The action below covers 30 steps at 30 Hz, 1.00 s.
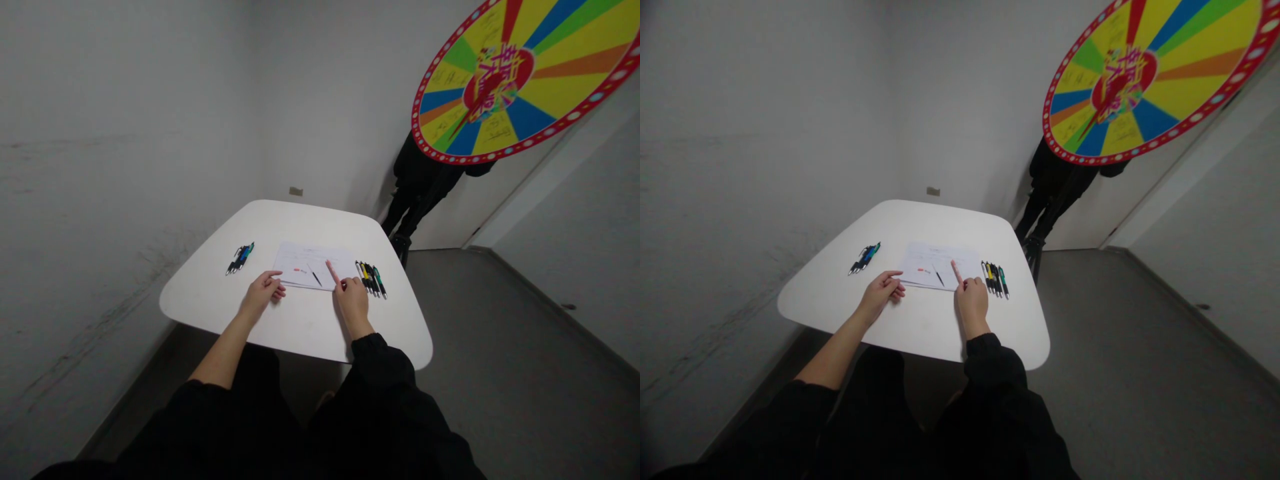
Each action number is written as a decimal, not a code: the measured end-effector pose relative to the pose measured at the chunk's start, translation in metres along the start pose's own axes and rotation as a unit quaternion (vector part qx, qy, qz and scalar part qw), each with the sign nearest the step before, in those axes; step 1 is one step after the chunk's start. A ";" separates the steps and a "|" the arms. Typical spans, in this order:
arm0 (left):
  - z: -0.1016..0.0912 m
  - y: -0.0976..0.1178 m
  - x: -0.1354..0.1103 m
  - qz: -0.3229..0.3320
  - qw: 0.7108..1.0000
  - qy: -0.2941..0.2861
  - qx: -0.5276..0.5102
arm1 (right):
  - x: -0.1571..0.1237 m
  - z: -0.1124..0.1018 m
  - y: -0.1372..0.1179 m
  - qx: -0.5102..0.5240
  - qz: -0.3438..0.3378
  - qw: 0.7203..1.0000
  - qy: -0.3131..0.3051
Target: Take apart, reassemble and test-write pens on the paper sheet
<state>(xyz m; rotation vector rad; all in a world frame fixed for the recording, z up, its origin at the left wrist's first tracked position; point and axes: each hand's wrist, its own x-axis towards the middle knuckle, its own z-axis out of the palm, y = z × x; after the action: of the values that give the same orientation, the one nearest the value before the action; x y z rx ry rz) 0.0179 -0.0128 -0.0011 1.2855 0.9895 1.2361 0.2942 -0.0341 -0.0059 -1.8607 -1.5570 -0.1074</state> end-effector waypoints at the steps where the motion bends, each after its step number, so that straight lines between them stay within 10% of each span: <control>1: 0.000 0.000 0.000 0.001 1.000 0.001 0.001 | 0.001 0.000 0.000 0.010 -0.006 1.000 0.002; 11: -0.001 -0.004 0.002 0.034 0.999 0.009 0.029 | -0.002 0.000 -0.010 0.124 -0.201 0.972 -0.013; 30: 0.004 0.009 -0.006 0.047 0.988 -0.081 0.125 | -0.012 0.001 -0.021 0.123 -0.295 0.945 -0.075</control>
<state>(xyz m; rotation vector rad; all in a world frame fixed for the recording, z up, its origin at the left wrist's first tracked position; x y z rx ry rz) 0.0202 -0.0197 0.0070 1.6177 0.9986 1.0818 0.2718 -0.0431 -0.0026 -1.1882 -2.0891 -0.0377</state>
